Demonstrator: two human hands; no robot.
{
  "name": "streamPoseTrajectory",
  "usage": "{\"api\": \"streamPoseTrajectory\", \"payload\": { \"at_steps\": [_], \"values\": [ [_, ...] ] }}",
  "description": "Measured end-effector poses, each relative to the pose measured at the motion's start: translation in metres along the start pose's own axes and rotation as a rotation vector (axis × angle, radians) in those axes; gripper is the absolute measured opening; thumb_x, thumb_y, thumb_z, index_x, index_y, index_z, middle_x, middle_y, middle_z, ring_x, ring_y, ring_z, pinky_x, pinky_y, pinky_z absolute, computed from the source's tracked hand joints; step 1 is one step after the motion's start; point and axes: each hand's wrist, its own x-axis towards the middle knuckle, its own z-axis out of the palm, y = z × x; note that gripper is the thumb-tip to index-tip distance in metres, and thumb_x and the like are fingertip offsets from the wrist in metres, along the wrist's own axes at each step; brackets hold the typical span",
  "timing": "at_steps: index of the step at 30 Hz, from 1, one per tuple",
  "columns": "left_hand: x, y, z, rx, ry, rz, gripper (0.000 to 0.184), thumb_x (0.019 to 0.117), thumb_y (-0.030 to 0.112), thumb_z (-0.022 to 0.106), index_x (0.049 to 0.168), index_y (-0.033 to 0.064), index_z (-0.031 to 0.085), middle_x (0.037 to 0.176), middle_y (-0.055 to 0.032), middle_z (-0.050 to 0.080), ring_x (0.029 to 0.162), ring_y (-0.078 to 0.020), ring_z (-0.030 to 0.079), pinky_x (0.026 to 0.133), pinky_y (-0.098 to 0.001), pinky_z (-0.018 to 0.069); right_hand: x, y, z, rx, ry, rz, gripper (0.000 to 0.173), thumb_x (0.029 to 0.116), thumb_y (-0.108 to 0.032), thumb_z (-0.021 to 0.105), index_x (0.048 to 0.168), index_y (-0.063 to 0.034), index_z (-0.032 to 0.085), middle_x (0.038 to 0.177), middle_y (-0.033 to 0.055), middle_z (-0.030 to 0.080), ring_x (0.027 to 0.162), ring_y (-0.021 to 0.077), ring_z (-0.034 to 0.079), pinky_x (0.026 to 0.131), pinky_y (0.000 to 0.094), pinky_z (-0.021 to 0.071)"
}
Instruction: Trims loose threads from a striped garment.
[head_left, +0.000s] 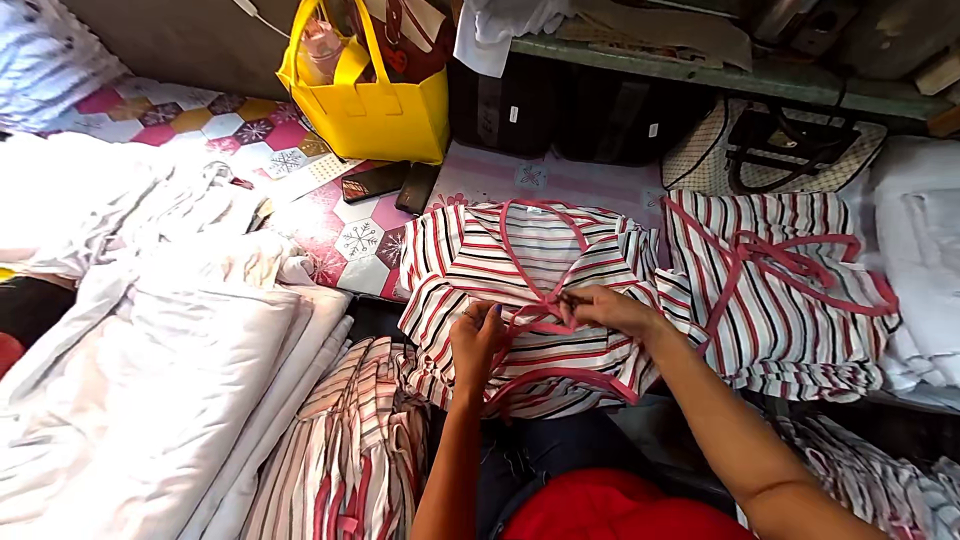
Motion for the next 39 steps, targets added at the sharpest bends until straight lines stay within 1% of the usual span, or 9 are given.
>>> {"api": "streamPoseTrajectory", "payload": {
  "at_steps": [3,4,6,9,12,16,23,27,39],
  "values": [
    [0.001,0.001,-0.003,0.21,0.053,0.041,0.014,0.0997,0.007,0.061,0.105,-0.0029,0.069,0.08,-0.0027,0.071,0.065,-0.0052,0.067,0.063,-0.0236,0.0578,-0.011,-0.014,-0.01,-0.518,0.008,0.172,0.028,0.1013,-0.014,0.048,0.107,0.0015,0.071,0.099,0.0196,0.07,0.094,0.0338,0.066,0.086,0.0587,0.0484],
    [-0.001,0.003,-0.002,0.368,0.09,0.099,0.019,0.0979,0.007,0.063,0.111,-0.0044,0.07,0.093,-0.0101,0.074,0.072,-0.0124,0.069,0.069,-0.0303,0.0585,-0.015,-0.019,-0.009,-0.532,0.081,0.209,0.03,0.1026,-0.014,0.046,0.111,0.0015,0.071,0.102,0.0216,0.07,0.099,0.0366,0.066,0.09,0.061,0.0473],
    [-0.005,0.013,0.007,0.589,0.153,0.251,0.033,0.0945,0.006,0.066,0.125,-0.0087,0.066,0.122,-0.0286,0.066,0.086,-0.0327,0.07,0.076,-0.0456,0.0579,-0.02,-0.032,0.0,-0.382,0.263,0.18,0.031,0.1059,-0.013,0.042,0.118,0.0,0.068,0.094,0.0137,0.067,0.084,0.0224,0.062,0.08,0.0436,0.0502],
    [-0.008,0.02,0.029,0.651,0.109,0.422,0.031,0.0923,0.006,0.069,0.121,-0.0055,0.07,0.124,-0.0299,0.063,0.083,-0.0317,0.069,0.071,-0.0423,0.058,-0.02,-0.043,0.024,0.108,0.259,0.128,0.031,0.1112,-0.02,0.037,0.118,-0.002,0.06,0.069,-0.0064,0.049,0.054,0.001,0.043,0.051,0.0184,0.0393],
    [0.0,0.007,0.043,0.716,-0.01,0.439,0.02,0.0927,0.007,0.069,0.109,-0.0028,0.075,0.12,-0.0263,0.066,0.097,-0.0367,0.071,0.079,-0.0462,0.0604,-0.01,-0.039,0.041,0.381,0.191,0.228,0.035,0.1135,-0.03,0.032,0.111,-0.0062,0.059,0.062,-0.0079,0.043,0.046,0.0016,0.037,0.044,0.0174,0.0332],
    [0.008,-0.012,0.042,0.794,-0.006,0.511,0.012,0.0932,0.0,0.065,0.092,-0.0021,0.077,0.095,-0.0199,0.072,0.092,-0.035,0.073,0.078,-0.0452,0.0604,0.0,-0.022,0.044,0.536,0.195,0.388,0.052,0.1126,-0.046,0.021,0.099,-0.0113,0.057,0.058,-0.0088,0.036,0.043,0.0023,0.031,0.042,0.0176,0.0288],
    [0.002,-0.011,0.043,0.815,0.012,0.478,0.016,0.0966,0.005,0.06,0.092,-0.0046,0.072,0.091,-0.0192,0.071,0.089,-0.0345,0.072,0.074,-0.0452,0.0594,-0.001,-0.013,0.039,0.54,0.153,0.403,0.045,0.1137,-0.039,0.026,0.094,-0.0112,0.055,0.056,-0.0097,0.033,0.041,0.0009,0.027,0.041,0.0166,0.0249],
    [-0.008,0.002,0.041,0.638,-0.039,0.395,0.016,0.0946,0.005,0.059,0.093,-0.0043,0.072,0.073,-0.012,0.068,0.06,-0.0212,0.064,0.059,-0.0379,0.0545,-0.003,-0.014,0.038,0.496,0.124,0.4,0.045,0.1136,-0.039,0.027,0.091,-0.0122,0.054,0.055,-0.01,0.033,0.042,0.0006,0.027,0.041,0.0164,0.0245],
    [-0.014,-0.01,0.037,0.342,-0.128,0.24,0.017,0.0971,0.005,0.058,0.098,-0.0063,0.07,0.072,-0.006,0.066,0.06,-0.0057,0.06,0.059,-0.022,0.0518,0.009,-0.012,0.038,0.473,0.095,0.315,0.039,0.1138,-0.032,0.031,0.092,-0.0103,0.055,0.056,-0.01,0.036,0.042,-0.0006,0.027,0.042,0.0154,0.0243]
  ]
}}
